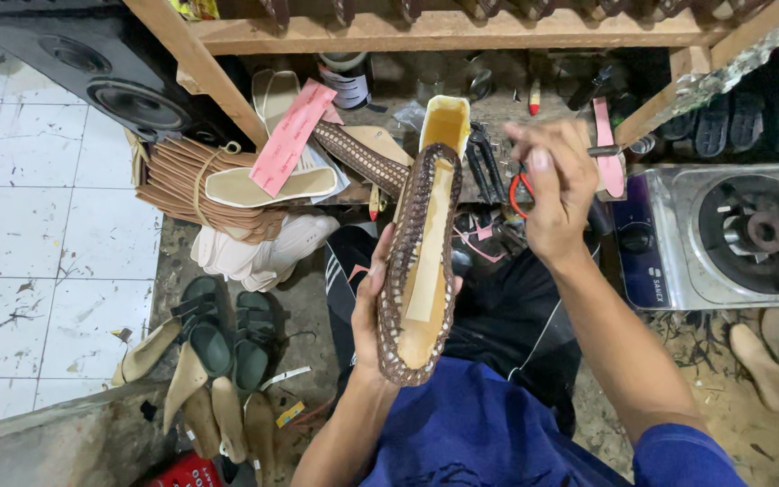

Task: The person applies a yellow adhesive to the inner sole of a brown woven shoe using their fingers, spreading it along the edges and center. They then place the shoe on a wooden shelf and pick up another shoe to repeat the process.

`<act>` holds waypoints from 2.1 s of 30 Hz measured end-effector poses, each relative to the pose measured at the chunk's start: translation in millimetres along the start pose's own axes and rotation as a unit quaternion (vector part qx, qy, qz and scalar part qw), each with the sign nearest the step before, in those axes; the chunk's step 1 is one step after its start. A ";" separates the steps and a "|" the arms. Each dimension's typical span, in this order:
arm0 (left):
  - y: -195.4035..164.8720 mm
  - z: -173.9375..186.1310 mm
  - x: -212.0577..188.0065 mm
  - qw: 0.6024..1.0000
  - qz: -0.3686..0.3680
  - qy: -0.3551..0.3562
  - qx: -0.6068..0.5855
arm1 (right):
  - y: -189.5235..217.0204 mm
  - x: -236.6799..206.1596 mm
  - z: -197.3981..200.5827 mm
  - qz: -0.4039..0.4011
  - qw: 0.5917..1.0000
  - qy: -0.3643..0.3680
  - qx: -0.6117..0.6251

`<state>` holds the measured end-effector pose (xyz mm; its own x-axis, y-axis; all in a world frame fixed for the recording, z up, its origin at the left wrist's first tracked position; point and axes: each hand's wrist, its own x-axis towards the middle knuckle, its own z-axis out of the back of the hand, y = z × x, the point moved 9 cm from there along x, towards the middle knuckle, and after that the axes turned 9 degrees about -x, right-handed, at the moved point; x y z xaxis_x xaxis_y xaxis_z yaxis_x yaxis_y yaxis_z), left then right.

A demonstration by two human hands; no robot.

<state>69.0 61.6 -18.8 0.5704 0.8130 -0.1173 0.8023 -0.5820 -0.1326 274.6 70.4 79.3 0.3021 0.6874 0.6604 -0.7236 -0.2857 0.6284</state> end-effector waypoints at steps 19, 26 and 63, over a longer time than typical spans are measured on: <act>-23.2 -3.1 -3.4 0.999 -0.039 0.020 -0.028 | -104.4 -22.9 -122.9 0.080 0.919 0.225 -0.313; -15.8 -8.4 7.9 0.998 -0.046 0.043 0.031 | 12.9 -19.8 -31.8 -0.020 0.992 0.119 -0.035; 2.4 -15.5 27.6 0.994 -0.014 0.007 0.110 | 74.6 -60.1 -22.1 0.155 0.973 0.089 -0.146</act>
<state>89.4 83.0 -7.0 0.5521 0.8282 -0.0964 0.7610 -0.5478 -0.3477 188.7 22.5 77.4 -0.0525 0.7109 0.7013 -0.9164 -0.3133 0.2490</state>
